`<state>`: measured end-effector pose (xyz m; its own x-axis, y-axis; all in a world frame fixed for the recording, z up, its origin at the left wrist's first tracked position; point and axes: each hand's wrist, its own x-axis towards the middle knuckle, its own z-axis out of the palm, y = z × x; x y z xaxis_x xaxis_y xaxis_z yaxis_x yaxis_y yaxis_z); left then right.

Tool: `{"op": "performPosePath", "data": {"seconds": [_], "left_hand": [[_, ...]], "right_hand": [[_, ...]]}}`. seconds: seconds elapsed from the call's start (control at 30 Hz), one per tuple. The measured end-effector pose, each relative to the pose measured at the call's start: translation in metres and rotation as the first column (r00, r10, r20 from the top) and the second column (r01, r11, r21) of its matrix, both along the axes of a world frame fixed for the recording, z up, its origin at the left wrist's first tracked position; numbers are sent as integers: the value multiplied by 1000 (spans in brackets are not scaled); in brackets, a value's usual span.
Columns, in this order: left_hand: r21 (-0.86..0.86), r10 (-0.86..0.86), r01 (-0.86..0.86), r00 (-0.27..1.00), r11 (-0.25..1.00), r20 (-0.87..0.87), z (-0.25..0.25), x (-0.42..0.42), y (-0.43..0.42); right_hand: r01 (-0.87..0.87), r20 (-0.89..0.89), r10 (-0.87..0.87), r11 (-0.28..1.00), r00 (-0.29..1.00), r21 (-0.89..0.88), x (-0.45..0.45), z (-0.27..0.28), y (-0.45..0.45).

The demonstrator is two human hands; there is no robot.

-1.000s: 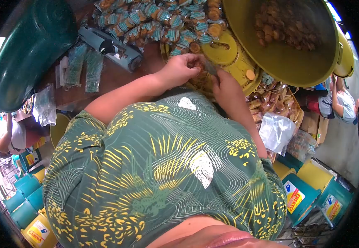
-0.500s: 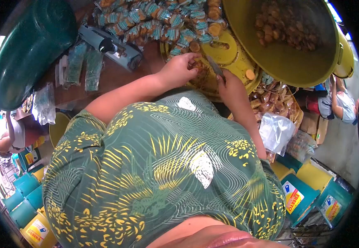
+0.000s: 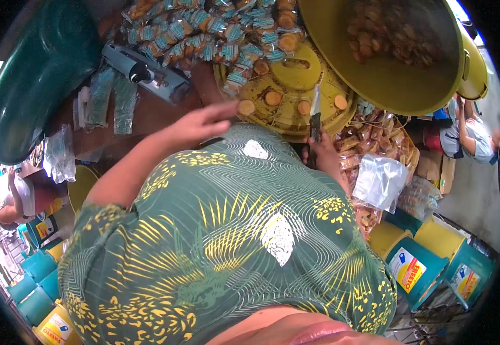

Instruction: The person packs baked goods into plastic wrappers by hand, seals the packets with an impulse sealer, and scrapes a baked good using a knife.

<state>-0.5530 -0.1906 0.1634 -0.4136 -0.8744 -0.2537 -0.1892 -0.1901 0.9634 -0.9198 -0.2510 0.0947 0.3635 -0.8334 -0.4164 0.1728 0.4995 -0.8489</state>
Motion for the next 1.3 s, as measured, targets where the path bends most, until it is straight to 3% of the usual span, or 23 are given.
{"op": "performPosePath", "data": {"seconds": [0.03, 0.07, 0.13, 0.2, 0.33, 0.37, 0.47, 0.57, 0.67, 0.77, 0.87, 0.9, 0.97, 1.0, 1.03, 1.07, 1.13, 1.23, 1.3], "left_hand": [[-33, -141, 157, 947, 987, 288, -14, 23, 22], [233, 26, -41, 998, 972, 65, -56, 40, 57], [460, 172, -190, 982, 868, 83, -75, 61, 112], [591, 315, -291, 947, 753, 65, -76, 65, 154], [667, 425, -332, 905, 667, 26, -64, 56, 186], [674, 441, -336, 897, 658, 17, -61, 53, 189], [680, 477, -340, 879, 650, -17, -52, 42, 193], [673, 502, -334, 863, 660, -64, -43, 29, 193], [666, 524, -319, 842, 674, -126, -34, 21, 187], [652, 549, -313, 814, 691, -190, -25, 12, 179], [606, 598, -318, 726, 729, -339, -8, 17, 159], [577, 618, -332, 669, 747, -414, -3, 18, 149], [446, 584, -378, 496, 811, -643, -3, 54, 130], [264, 452, -415, 462, 871, -763, -16, 79, 122], [315, 714, -650, 550, 691, -432, -20, 104, 116], [240, 877, -847, 480, 474, -38, -22, 124, 109], [-255, 860, -835, 409, 487, 304, -7, 91, 59], [-631, 911, -658, 315, 411, 264, -41, 128, 40], [-633, 900, -663, 149, 399, 410, -39, 143, 33]], "right_hand": [[-7, -67, 2, 997, 998, -77, -4, -8, 7], [16, -134, -34, 991, 990, -129, -10, -19, 10], [53, -260, -114, 972, 959, -231, -23, -36, 13], [179, -272, -226, 966, 935, -188, -29, -22, 18], [340, -240, -370, 927, 897, -160, -49, -11, 21], [295, -398, -346, 937, 850, -184, -56, -10, 17], [182, -522, -414, 880, 746, -438, -87, -48, -23], [-37, -661, -475, 796, 581, -604, -75, -36, -65], [-249, -811, -529, 774, 251, -582, -63, -29, -104], [-242, -858, -431, 833, 280, -497, -64, -25, -134], [-359, -758, -616, 672, 213, -647, -58, -27, -129], [-406, -747, -619, 634, 242, -657, -63, -35, -132], [-516, -735, -620, 550, 274, -657, -56, -46, -133], [-519, -749, -616, 570, 243, -637, -52, -41, -128], [-522, -761, -612, 587, 216, -620, -42, -32, -119], [-524, -771, -608, 601, 190, -603, -33, -25, -115], [-421, -790, -500, 669, 355, -612, -64, -27, -140], [-368, -777, -378, 720, 503, -589, -60, -15, -137], [-395, -787, -353, 717, 506, -575, -41, -9, -131]]}}
